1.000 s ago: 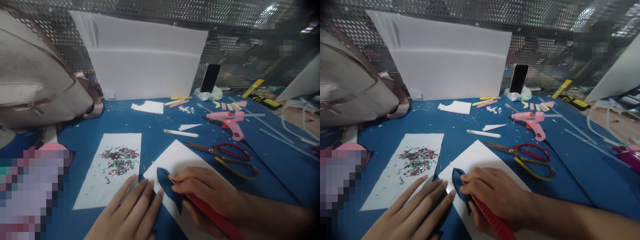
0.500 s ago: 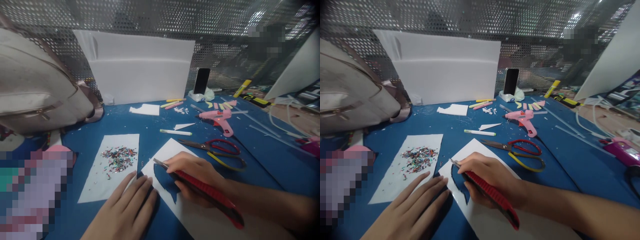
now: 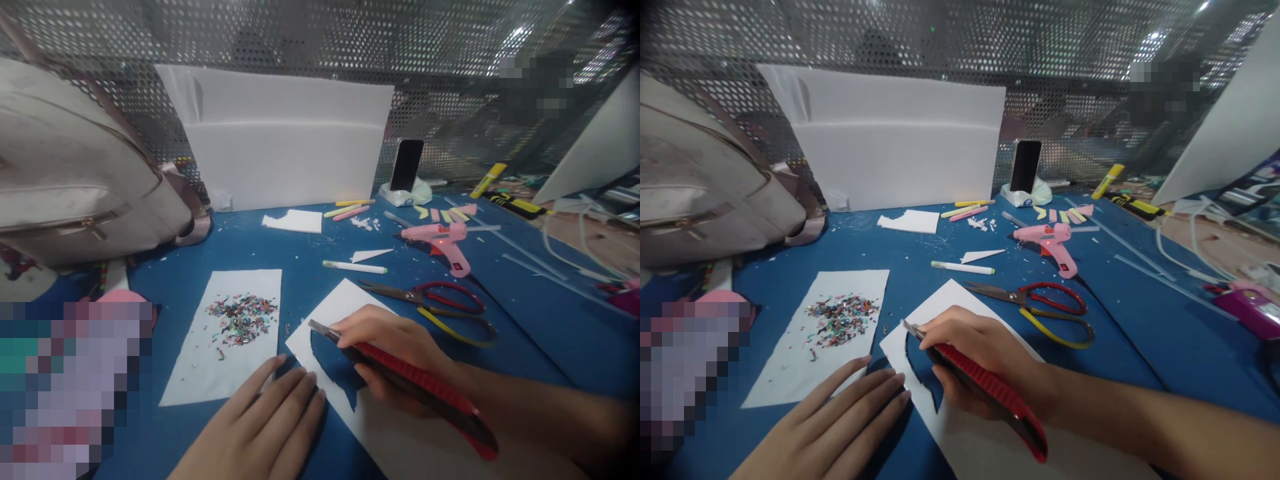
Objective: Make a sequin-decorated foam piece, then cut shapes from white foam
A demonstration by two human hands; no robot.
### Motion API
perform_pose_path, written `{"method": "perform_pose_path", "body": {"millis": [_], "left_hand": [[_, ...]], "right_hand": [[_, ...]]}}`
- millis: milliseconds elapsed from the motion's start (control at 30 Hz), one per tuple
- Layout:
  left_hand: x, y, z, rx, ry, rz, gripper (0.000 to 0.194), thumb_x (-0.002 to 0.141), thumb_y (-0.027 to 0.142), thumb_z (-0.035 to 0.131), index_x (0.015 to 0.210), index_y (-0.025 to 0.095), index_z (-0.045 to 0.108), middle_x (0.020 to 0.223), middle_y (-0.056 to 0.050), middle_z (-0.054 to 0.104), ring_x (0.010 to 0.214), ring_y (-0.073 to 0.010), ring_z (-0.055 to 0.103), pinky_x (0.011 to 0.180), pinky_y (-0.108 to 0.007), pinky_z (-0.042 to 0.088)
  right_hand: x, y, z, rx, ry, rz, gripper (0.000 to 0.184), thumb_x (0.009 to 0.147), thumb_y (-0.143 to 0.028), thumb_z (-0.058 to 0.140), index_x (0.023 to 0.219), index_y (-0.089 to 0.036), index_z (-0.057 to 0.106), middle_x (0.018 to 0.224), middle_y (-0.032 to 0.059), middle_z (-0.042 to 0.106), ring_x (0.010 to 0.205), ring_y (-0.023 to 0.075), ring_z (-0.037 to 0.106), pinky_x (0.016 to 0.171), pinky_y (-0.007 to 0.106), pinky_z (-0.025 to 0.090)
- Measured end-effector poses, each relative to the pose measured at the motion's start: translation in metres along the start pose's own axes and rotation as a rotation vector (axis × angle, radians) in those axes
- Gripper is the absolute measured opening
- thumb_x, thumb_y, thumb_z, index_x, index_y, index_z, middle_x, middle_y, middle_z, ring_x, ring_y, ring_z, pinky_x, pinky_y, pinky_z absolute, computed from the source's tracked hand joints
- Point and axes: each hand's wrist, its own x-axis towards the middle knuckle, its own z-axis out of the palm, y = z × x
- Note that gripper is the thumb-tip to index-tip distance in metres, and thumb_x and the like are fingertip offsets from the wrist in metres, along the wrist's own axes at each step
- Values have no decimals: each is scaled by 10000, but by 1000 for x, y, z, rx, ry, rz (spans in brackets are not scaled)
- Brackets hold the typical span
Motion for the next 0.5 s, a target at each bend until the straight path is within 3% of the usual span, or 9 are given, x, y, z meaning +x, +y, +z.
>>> {"method": "perform_pose_path", "body": {"millis": [133,267,367,500], "left_hand": [[-1,1,1,3,5,0,368,993,155,323,1192,140,633,1139,-49,696,1037,-192,598,1153,-405,150],[0,4,1,20,-3,-39,379,985,113,316,1198,148,628,1150,-25,689,987,-167,603,1154,-373,147],[1,6,3,30,-8,-48,357,986,129,342,1211,153,619,1156,-15,683,1052,-171,582,1162,-368,151],[0,8,8,62,17,-40,305,985,235,421,1183,156,639,1134,-14,688,1086,-171,570,1184,-375,133]], "right_hand": [[0,2,-2,227,20,130,243,833,-122,585,1068,-181,606,1107,91,644,1022,195,610,873,322,495],[0,2,-8,479,-13,407,191,897,-247,569,1058,-148,594,902,76,670,744,149,649,647,256,509],[-1,4,-11,608,-40,460,215,905,-286,578,1049,-128,597,772,45,654,690,137,631,630,251,487],[-2,8,-10,715,-93,445,229,888,-284,613,1048,-121,616,829,61,671,746,145,650,696,280,499]]}}
